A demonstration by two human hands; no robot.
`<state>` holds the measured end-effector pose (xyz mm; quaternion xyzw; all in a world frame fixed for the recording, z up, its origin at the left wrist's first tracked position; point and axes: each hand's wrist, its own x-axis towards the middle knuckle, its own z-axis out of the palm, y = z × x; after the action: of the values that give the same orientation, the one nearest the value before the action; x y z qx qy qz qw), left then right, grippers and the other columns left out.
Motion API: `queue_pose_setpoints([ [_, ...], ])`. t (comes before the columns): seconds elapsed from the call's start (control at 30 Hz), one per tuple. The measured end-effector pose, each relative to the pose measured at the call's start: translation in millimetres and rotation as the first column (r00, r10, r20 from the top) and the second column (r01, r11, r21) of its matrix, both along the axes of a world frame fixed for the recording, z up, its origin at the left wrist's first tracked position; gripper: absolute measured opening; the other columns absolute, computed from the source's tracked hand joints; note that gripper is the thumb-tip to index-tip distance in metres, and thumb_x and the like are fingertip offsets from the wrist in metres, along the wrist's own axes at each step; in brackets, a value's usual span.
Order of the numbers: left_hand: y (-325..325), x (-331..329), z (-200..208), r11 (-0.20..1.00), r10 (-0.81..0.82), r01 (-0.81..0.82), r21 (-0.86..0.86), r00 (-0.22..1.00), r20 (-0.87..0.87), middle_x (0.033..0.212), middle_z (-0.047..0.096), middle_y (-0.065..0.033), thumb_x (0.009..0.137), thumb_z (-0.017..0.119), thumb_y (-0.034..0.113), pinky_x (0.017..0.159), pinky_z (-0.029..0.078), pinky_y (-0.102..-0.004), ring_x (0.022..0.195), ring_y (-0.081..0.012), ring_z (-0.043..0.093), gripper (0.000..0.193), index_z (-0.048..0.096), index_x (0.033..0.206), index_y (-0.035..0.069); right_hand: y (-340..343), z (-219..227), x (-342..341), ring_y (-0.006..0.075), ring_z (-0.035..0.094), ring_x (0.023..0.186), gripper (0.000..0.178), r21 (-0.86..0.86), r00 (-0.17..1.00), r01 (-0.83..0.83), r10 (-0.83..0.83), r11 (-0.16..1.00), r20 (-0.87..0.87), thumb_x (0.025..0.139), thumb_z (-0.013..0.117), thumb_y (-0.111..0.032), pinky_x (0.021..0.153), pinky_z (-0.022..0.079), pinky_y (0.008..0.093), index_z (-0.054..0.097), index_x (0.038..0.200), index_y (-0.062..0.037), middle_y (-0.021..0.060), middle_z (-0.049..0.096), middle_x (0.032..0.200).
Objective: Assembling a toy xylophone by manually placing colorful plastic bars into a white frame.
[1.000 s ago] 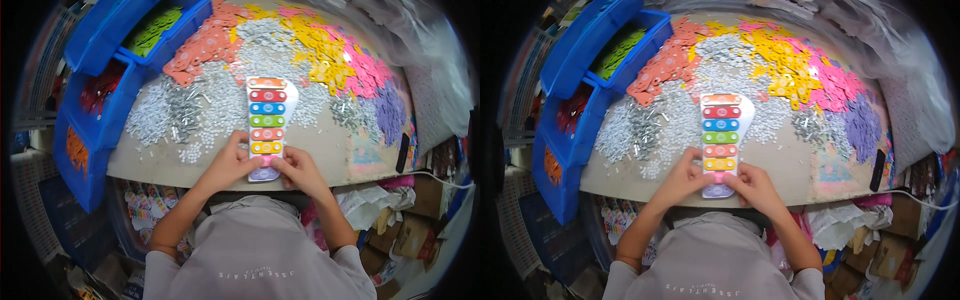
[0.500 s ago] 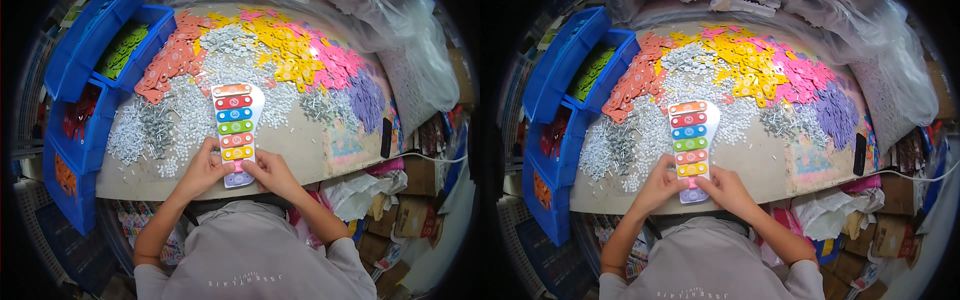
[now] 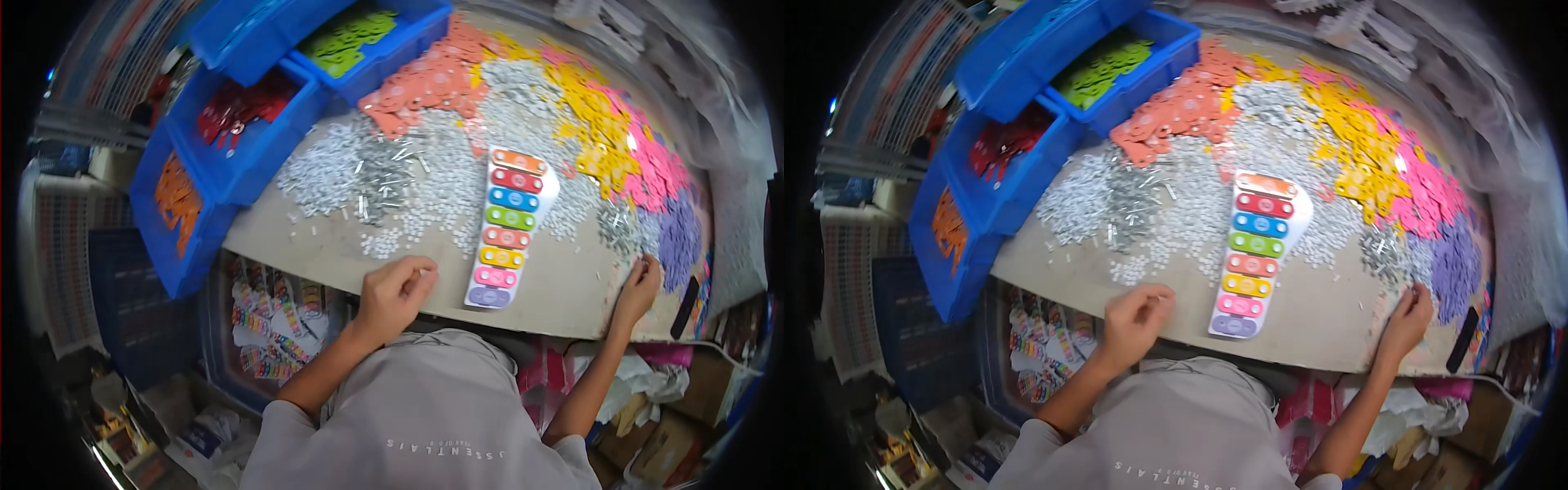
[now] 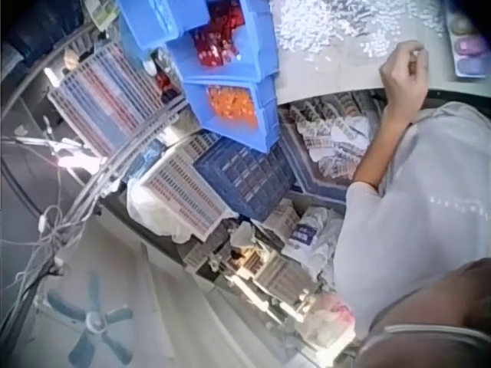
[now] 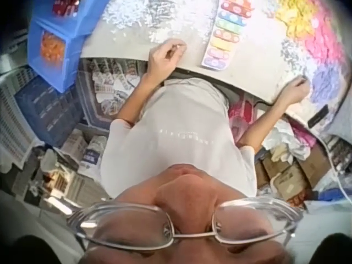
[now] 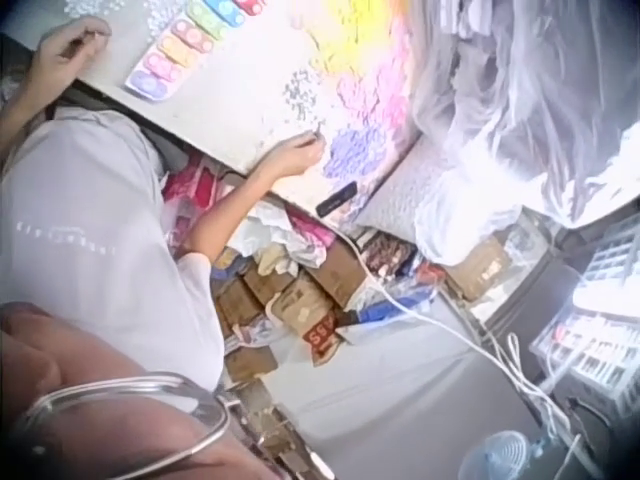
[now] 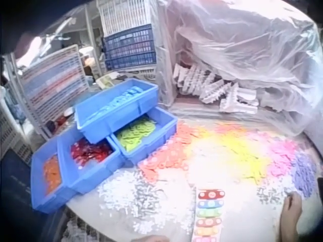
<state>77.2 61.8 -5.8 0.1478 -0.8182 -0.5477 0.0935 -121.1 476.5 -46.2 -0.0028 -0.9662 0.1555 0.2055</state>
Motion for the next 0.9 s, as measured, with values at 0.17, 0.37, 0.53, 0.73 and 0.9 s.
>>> queue_pose_setpoints([
  [0.17, -55.5, -10.9, 9.0, 0.850, 0.264, -0.321, -0.418, 0.946, -0.190, 0.080, 0.066, -0.0095, 0.089, 0.070, 0.003, 0.062, 0.050, -0.0357, 0.069, -0.0251, 0.064, 0.002, 0.069, 0.091, 0.001, -8.0, 0.2, -1.5, 0.0341, 0.061, 0.090, 0.022, 0.125, 1.000, -0.009, 0.011, 0.992, -0.014, 0.100, 0.059, -0.017, 0.083, 0.049, 0.0423, 0.065, 0.110, 0.0014, 0.0176, 0.064, 0.099],
  [0.37, -93.5, -14.1, -10.8, 0.728, 0.253, -0.299, -0.616, 0.954, -0.164, 0.085, 0.066, -0.0098, 0.089, 0.072, 0.008, 0.071, 0.050, -0.0413, 0.081, -0.0307, 0.064, 0.008, 0.073, 0.096, 0.005, -8.0, -5.7, 6.8, 0.0241, 0.061, 0.095, 0.022, -0.195, 0.986, 0.024, -0.055, 0.981, -0.157, 0.104, 0.056, -0.017, 0.085, 0.050, 0.0359, 0.062, 0.116, 0.0014, 0.0134, 0.065, 0.104],
  [0.53, -96.1, -14.1, -22.0, 0.704, 0.225, -0.252, -0.664, 0.966, -0.128, 0.086, 0.065, -0.0105, 0.090, 0.071, 0.008, 0.071, 0.050, -0.0400, 0.080, -0.0286, 0.064, 0.014, 0.073, 0.103, 0.005, -74.4, 14.7, 40.1, 0.0152, 0.059, 0.097, 0.024, -0.506, 0.994, -0.095, 0.050, 0.857, -0.101, 0.105, 0.054, -0.010, 0.086, 0.048, 0.0277, 0.062, 0.125, -0.0002, 0.0075, 0.064, 0.106],
  [0.73, -96.8, -8.8, -16.1, 0.744, 0.318, -0.278, -0.608, 0.947, -0.043, 0.084, 0.065, -0.0082, 0.093, 0.070, 0.008, 0.066, 0.049, -0.0320, 0.073, -0.0174, 0.061, 0.010, 0.065, 0.099, 0.002, -156.4, 55.9, 95.2, 0.0186, 0.064, 0.091, 0.009, -0.631, 0.871, -0.401, 0.490, 0.664, -0.037, 0.094, 0.062, 0.007, 0.086, 0.051, 0.0314, 0.059, 0.099, 0.0001, 0.0103, 0.066, 0.098],
  [0.9, -69.6, -9.4, -7.6, 0.898, 0.370, -0.368, -0.240, 0.928, -0.038, 0.083, 0.064, -0.0036, 0.094, 0.070, 0.007, 0.065, 0.049, -0.0285, 0.072, -0.0127, 0.059, 0.010, 0.066, 0.101, 0.002, -182.9, 62.2, 113.4, 0.0263, 0.063, 0.095, 0.018, -0.542, 0.761, -0.566, 0.646, 0.621, -0.056, 0.085, 0.068, 0.012, 0.084, 0.051, 0.0352, 0.059, 0.094, -0.0015, 0.0114, 0.069, 0.100],
])
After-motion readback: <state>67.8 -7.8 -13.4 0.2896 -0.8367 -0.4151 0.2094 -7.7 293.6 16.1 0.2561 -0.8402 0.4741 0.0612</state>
